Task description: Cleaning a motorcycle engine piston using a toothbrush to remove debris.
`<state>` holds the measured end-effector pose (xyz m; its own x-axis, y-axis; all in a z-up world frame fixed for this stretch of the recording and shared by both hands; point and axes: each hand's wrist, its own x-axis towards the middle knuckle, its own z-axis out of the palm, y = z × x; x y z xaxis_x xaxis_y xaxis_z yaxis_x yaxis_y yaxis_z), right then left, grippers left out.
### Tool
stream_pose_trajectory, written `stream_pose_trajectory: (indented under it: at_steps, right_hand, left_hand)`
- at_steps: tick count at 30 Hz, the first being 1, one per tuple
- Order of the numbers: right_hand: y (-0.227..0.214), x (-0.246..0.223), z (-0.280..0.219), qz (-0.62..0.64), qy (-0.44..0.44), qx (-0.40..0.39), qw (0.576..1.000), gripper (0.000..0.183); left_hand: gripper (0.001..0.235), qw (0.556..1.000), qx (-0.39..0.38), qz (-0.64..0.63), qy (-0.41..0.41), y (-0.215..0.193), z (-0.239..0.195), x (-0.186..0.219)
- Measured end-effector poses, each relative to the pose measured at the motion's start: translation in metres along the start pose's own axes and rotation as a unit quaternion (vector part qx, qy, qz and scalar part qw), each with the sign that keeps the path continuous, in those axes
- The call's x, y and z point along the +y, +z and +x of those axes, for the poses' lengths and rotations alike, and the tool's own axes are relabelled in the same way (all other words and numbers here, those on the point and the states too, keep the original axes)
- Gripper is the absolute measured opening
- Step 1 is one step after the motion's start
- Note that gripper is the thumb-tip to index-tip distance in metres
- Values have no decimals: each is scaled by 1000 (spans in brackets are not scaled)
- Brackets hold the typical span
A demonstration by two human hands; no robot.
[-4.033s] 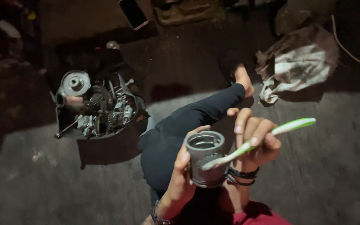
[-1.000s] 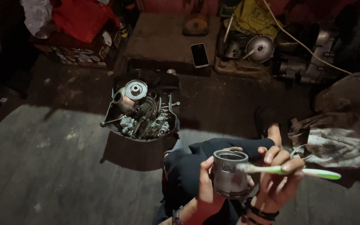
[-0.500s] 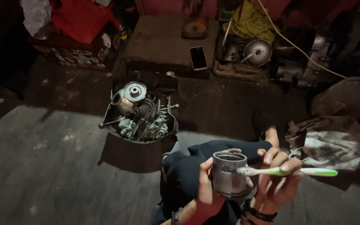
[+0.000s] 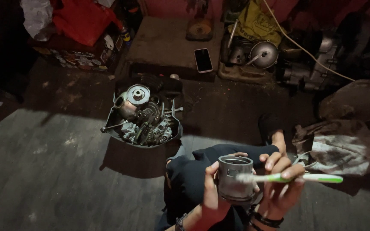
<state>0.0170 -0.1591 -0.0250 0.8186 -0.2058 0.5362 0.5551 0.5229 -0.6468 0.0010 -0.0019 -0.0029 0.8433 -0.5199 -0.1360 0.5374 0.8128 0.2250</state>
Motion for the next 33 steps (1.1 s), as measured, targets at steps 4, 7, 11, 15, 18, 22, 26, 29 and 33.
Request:
stream_pose_trajectory:
  at_steps: [4,7,11,15,18,22,26,29,33]
  right_hand:
    - [1,-3,-4,71,10,-8,997,39]
    - [1,-1,-2,5,10,5,1000,31]
    - [-8,0,-3,59,8,-39,997,38]
    - [-4,2,8,25,5,-34,999,32]
    - [-1,-1,-7,87,16,8,996,40]
    - [-10,4,0,37,22,-2,999,35]
    - [-10,3,0,50,11,-31,998,38]
    - [-5,4,-1,22,16,17,999,34]
    - [-14,2,1,47,0,-53,997,39]
  left_hand:
    - [68,1000,-14,15,3,-2,0,-1]
    - [70,1000,-6,8,14,-2,-1,-1]
    - [68,999,4,34,8,0,-1,-1]
    - [67,998,36,43,11,10,-3,4]
    - [69,999,-17,27,2,-2,-1,-1]
    - [66,999,20,36,8,7,-2,2]
    - [68,997,11,72,17,6,-1,2]
    - [70,997,22,77,5,9,-3,5]
    - [70,999,-3,40,14,2,-2,0]
